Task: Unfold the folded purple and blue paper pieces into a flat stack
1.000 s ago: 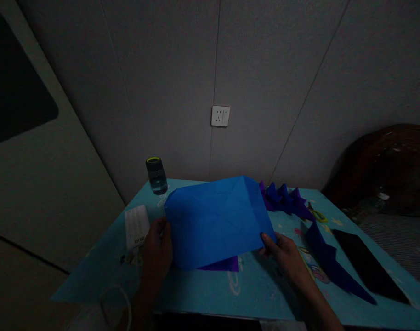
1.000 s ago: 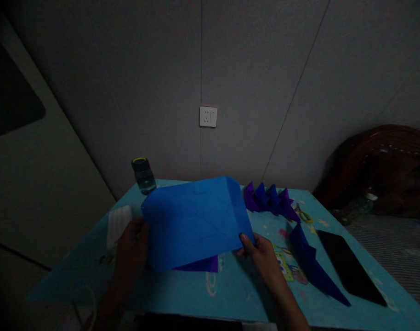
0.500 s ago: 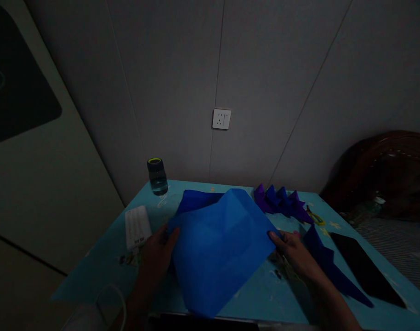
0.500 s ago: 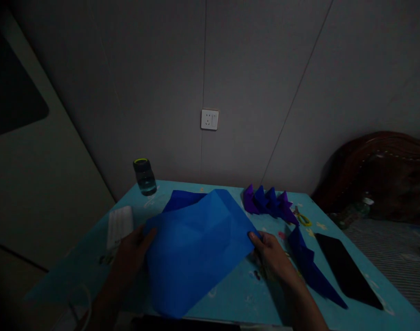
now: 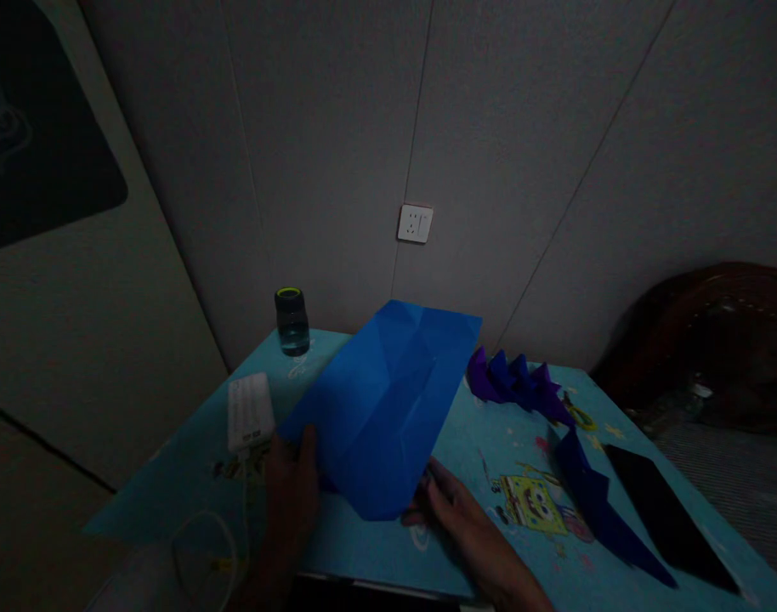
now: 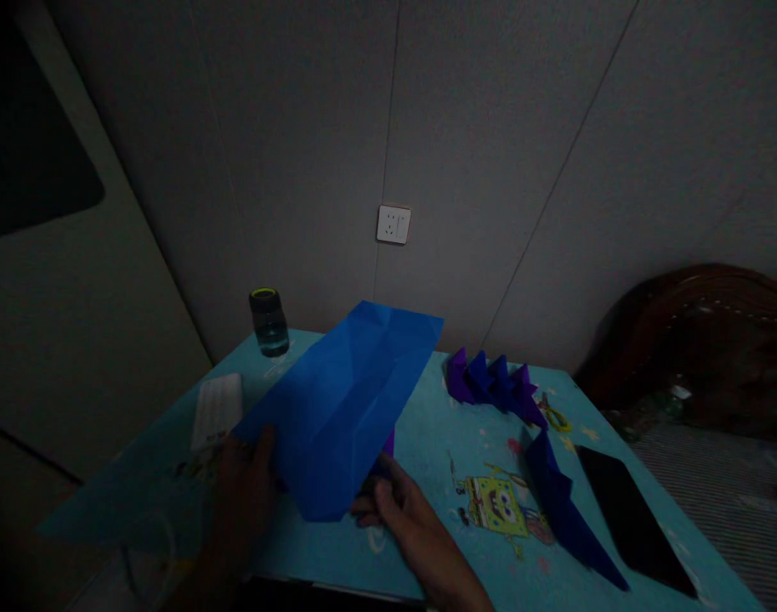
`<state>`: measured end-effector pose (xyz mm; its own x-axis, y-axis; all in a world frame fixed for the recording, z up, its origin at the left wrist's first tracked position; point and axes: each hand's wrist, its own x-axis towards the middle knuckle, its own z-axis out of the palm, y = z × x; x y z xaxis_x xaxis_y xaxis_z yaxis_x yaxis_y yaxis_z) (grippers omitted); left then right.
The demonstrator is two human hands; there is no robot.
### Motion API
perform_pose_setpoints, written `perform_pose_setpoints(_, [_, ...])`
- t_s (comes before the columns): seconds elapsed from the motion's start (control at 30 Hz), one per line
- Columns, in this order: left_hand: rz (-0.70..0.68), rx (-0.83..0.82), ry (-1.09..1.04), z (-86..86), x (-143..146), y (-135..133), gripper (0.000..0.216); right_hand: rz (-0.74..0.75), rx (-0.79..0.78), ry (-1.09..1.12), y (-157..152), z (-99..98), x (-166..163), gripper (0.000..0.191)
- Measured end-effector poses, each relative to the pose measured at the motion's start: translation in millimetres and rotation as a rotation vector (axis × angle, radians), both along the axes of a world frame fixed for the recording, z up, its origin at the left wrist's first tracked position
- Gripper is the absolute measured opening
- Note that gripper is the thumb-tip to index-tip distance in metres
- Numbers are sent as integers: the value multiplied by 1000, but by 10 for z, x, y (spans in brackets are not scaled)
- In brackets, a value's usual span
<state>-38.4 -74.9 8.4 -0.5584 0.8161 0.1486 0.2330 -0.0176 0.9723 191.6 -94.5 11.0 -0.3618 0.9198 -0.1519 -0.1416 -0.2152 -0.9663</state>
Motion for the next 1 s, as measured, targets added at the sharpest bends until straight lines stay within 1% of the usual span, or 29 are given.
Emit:
perform_pose_setpoints(0.1, [80, -28, 10, -11, 62, -60, 28, 28, 49, -129, -182, -59, -106, 77])
perform_pose_setpoints(0.2, [165, -30, 64, -48, 94, -109, 28, 63, 90, -83, -263, -157, -165, 81])
perform_pose_setpoints(0.27, [192, -46, 90, -70, 105, -138, 30, 39, 108, -48, -263, -218, -217, 78])
perform_pose_setpoints(0.37, [159, -50, 114, -96, 107, -185, 42, -88, 58, -69, -204, -265, -265, 74])
perform_pose_setpoints(0.43, [140, -43, 168, -136, 94, -217, 52, -194, 22, -96, -161, -276, -251, 79])
perform_pose_setpoints(0.47, [125, -34, 215, -171, 82, -230, 54, -243, 14, -116, -146, -282, -235, 83])
perform_pose_setpoints(0.53, [60, -1, 350, -269, 47, -248, 49, -316, 30, -182, -135, -300, -203, 89])
perform_pose_setpoints(0.6, [-48, 26, 510, -384, 3, -251, 37, -367, 92, -288, -141, -326, -190, 87])
perform_pose_setpoints(0.67, [-116, 32, 669, -482, -40, -236, 33, -386, 186, -431, -143, -352, -200, 80])
perform_pose_setpoints(0.73, [-105, 21, 810, -534, -80, -201, 33, -351, 277, -605, -130, -373, -221, 69])
perform_pose_setpoints(0.83, [-56, 36, 974, -532, -138, -127, 31, -251, 379, -847, -90, -384, -244, 50])
perform_pose_setpoints(0.93, [3, 96, 1073, -495, -187, -69, 26, -160, 382, -1088, -75, -338, -239, 40])
perform_pose_setpoints(1.0, [3, 151, 1123, -483, -183, -57, 24, -103, 352, -1244, -75, -242, -226, 38])
